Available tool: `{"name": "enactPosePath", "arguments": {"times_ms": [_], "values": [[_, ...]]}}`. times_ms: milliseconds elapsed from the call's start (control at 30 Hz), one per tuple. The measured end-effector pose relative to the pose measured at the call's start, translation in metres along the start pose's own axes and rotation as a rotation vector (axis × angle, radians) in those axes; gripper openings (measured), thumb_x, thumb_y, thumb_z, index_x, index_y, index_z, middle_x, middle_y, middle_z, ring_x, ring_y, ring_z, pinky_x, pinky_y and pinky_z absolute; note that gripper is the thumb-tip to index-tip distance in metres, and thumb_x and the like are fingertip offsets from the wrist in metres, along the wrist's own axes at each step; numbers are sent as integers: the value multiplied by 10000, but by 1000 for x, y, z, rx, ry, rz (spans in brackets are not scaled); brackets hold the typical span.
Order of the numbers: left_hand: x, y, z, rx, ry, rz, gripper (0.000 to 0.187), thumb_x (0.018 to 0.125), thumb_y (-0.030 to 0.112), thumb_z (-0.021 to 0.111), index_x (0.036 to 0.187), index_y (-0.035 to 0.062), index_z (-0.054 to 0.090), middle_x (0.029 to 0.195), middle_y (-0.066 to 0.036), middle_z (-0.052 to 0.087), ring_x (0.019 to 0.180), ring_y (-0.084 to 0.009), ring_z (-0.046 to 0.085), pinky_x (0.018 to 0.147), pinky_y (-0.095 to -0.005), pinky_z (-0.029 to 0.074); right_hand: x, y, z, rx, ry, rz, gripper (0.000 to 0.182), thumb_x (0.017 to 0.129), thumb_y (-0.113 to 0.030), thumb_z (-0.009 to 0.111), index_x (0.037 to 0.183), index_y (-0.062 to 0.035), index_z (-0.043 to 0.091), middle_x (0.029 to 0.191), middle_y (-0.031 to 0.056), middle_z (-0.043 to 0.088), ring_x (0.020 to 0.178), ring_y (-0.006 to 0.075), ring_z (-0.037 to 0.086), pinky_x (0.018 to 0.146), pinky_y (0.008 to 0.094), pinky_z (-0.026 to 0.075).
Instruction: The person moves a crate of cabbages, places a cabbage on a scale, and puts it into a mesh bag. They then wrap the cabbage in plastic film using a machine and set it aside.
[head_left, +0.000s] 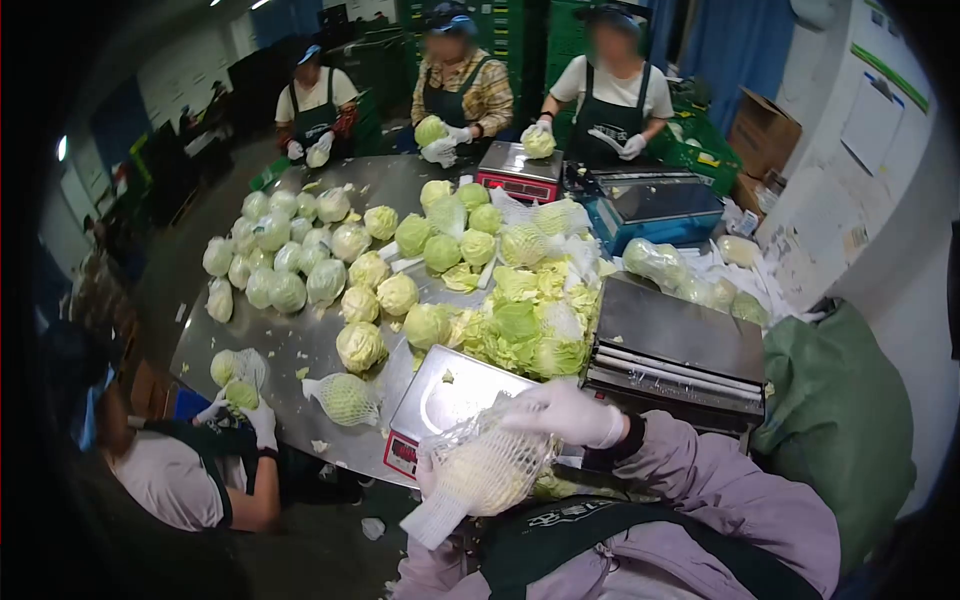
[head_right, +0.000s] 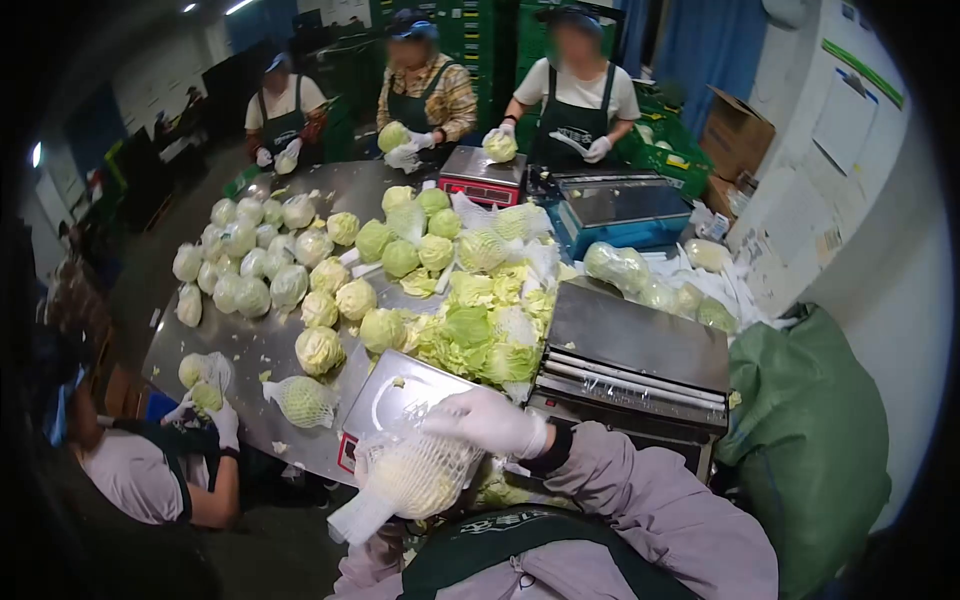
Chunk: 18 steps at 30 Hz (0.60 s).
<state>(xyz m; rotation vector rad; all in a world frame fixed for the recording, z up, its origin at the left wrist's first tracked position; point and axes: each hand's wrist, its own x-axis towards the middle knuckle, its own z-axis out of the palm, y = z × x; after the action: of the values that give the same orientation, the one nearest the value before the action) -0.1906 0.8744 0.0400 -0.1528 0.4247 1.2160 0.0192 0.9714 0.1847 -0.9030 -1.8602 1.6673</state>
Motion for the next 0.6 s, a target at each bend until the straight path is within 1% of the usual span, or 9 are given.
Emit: {"name": "enactPosePath", "arguments": {"times_ms": [67,133,267,333,400,467,500,533,600], "values": [[19,-4,-24,198,-93,199,624,847,501,430,1226,10,501,1250,-196,518,1154,-327,493,995,-473,383,-4,39,-22,400,83,174,242,871,-233,644,949,-4,657,818,-13,638,758,86,570,710,244,461],[30,-7,11,81,-263,181,578,856,406,461,1194,-59,521,1175,-236,562,1125,-368,515,993,-511,384,-20,72,-24,55,94,97,354,909,-278,590,1165,-35,580,1061,24,618,944,84,554,777,240,445],[22,-24,88,308,-568,276,358,840,231,510,994,-68,633,1039,-179,640,1023,-305,585,961,-425,419,-74,78,3,1295,-132,363,570,966,-389,412,1415,-61,285,1423,79,377,1280,193,389,1028,362,362],[23,-26,110,1096,-534,262,283,864,162,505,973,-66,632,1028,-142,648,1020,-244,581,939,-363,417,-88,101,-3,1289,-45,386,592,953,-384,432,1419,-55,275,1427,110,371,1283,234,396,1071,404,320],[32,-24,113,1206,-359,198,242,876,121,530,1013,-56,620,1058,-123,633,1056,-183,552,916,-316,415,-97,102,-15,1310,-39,268,610,936,-372,456,1420,-52,268,1402,139,396,1260,262,428,1064,421,332],[50,-23,104,1285,-14,673,311,878,115,554,1145,-43,562,1120,-106,602,1085,-167,528,930,-305,404,-105,108,-32,1384,98,98,598,910,-368,493,1386,-48,323,1342,166,457,1225,293,464,1056,439,348],[50,-23,104,1419,43,675,543,817,223,667,1259,-22,470,1229,-175,514,1143,-257,495,978,-347,380,-113,113,-45,1416,144,51,606,901,-383,508,1373,-44,338,1337,168,460,1218,296,471,1049,448,357],[54,-27,91,1433,40,664,543,817,223,667,1259,-22,470,1229,-175,514,1143,-257,495,978,-347,380,-122,117,-58,1447,193,4,614,893,-398,523,1361,-40,352,1333,170,463,1210,299,477,1041,458,366],[68,-38,34,2154,147,763,799,701,322,775,1318,-5,387,1276,-258,422,1199,-369,420,1017,-394,349,-143,113,-84,1408,338,-65,646,868,-424,559,1345,-34,366,1324,170,471,1199,306,486,1030,471,379]]}}
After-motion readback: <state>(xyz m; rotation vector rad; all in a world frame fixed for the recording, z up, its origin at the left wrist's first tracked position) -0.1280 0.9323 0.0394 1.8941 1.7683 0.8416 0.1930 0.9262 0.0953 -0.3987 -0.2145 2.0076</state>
